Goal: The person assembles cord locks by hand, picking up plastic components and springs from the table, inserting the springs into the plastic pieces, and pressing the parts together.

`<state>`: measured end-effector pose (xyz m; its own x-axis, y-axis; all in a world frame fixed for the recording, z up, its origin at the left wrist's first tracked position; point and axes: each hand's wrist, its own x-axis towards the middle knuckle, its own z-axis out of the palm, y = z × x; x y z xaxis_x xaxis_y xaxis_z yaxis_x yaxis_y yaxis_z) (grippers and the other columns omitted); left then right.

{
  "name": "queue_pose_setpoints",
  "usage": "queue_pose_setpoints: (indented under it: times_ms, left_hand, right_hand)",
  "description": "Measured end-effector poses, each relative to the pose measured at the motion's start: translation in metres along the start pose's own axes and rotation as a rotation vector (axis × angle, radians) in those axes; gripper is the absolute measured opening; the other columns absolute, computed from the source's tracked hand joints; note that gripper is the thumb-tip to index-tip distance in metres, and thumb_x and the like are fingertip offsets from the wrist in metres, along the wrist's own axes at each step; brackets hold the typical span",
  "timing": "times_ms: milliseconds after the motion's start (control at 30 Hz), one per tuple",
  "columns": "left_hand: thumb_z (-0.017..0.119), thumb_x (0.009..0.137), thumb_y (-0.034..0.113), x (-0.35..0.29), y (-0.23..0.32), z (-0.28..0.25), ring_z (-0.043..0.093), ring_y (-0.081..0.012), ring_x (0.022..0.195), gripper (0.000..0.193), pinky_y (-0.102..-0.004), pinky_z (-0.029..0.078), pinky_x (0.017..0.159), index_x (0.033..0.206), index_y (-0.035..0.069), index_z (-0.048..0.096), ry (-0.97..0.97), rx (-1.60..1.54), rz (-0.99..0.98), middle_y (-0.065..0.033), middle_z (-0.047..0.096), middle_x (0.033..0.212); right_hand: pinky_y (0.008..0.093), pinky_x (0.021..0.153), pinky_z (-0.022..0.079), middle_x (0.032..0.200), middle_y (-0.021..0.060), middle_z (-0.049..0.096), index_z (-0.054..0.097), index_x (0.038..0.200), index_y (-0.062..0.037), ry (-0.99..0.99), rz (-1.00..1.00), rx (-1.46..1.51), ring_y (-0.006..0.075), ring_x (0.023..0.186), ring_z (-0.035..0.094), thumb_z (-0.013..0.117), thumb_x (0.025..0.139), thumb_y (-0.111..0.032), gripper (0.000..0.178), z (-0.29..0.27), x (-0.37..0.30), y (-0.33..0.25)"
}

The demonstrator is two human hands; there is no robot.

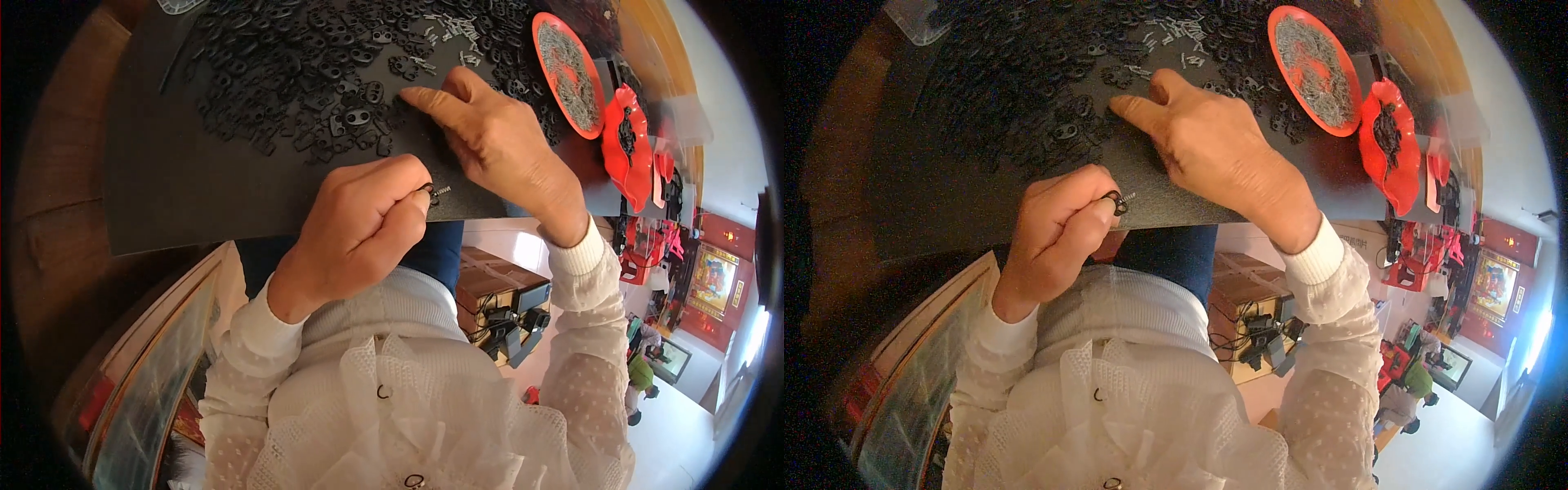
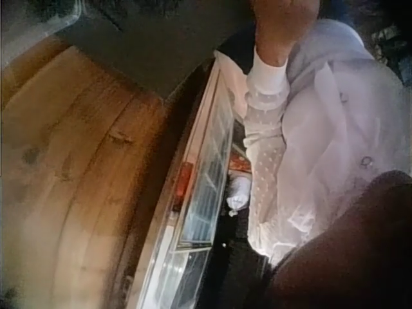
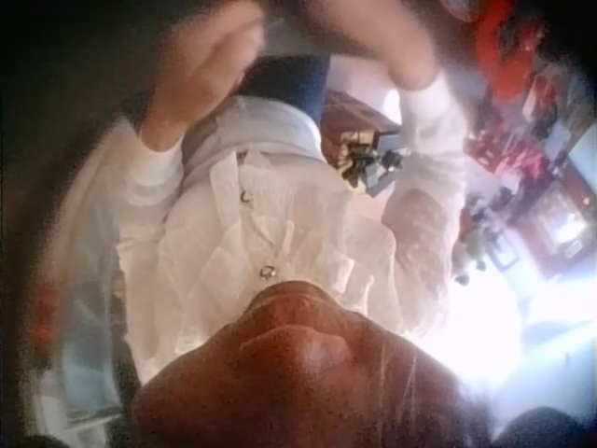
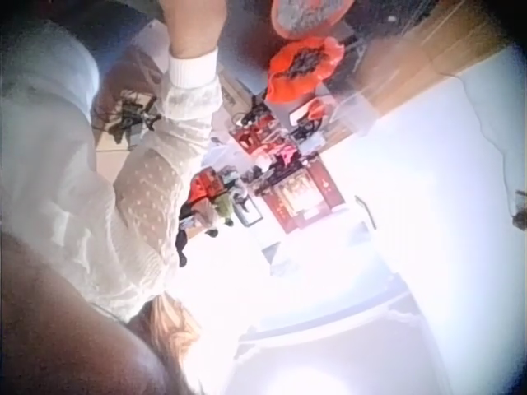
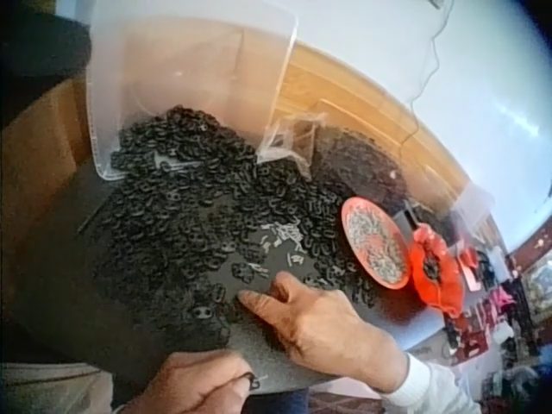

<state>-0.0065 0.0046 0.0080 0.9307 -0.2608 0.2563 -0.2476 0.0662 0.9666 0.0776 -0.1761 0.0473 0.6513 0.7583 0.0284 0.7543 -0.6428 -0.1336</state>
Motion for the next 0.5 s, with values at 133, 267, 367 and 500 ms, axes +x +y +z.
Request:
queue_pose_setpoints:
  times_ms: [133,267,367,500]
  left_hand:
    - [0.049,0.082,0.001,0.000,0.000,0.001,0.045,-0.0257,0.053,0.007,-0.0345,0.036,0.051,0.076,-0.002,0.048,-0.013,-0.004,-0.010,-0.0126,0.046,0.062]
    - [0.046,0.084,0.007,-0.002,-0.004,0.002,0.047,-0.0120,0.053,0.012,-0.0281,0.037,0.050,0.076,0.000,0.052,-0.002,-0.028,-0.036,-0.0054,0.050,0.061]
    - [0.047,0.084,0.007,0.000,-0.003,0.001,0.047,-0.0111,0.053,0.012,-0.0275,0.037,0.049,0.076,0.000,0.052,0.005,0.009,0.018,-0.0050,0.049,0.061]
    - [0.047,0.084,0.006,-0.001,-0.002,0.002,0.047,-0.0109,0.052,0.012,-0.0273,0.037,0.049,0.076,0.000,0.052,0.012,-0.034,-0.039,-0.0045,0.049,0.060]
  right_hand:
    - [0.0400,0.061,0.048,0.089,0.0123,0.053,0.057,0.119,-0.0139,0.116,-0.041,0.056,0.0321,0.075,0.059,0.059,0.076,-0.001,0.045,0.003,0.014,0.007]
    - [0.0399,0.063,0.049,0.089,0.0131,0.054,0.059,0.116,-0.0140,0.130,-0.034,0.027,0.0330,0.076,0.059,0.057,0.079,-0.002,0.039,0.004,0.044,0.003]
    - [0.0440,0.062,0.051,0.092,0.0140,0.058,0.060,0.117,-0.0183,0.142,-0.034,0.014,0.0352,0.076,0.062,0.053,0.081,-0.009,0.039,0.007,0.051,0.005]
    - [0.0397,0.064,0.048,0.088,0.0125,0.054,0.061,0.112,-0.0120,0.121,-0.089,0.095,0.0324,0.076,0.059,0.057,0.080,-0.003,0.034,0.007,0.041,0.013]
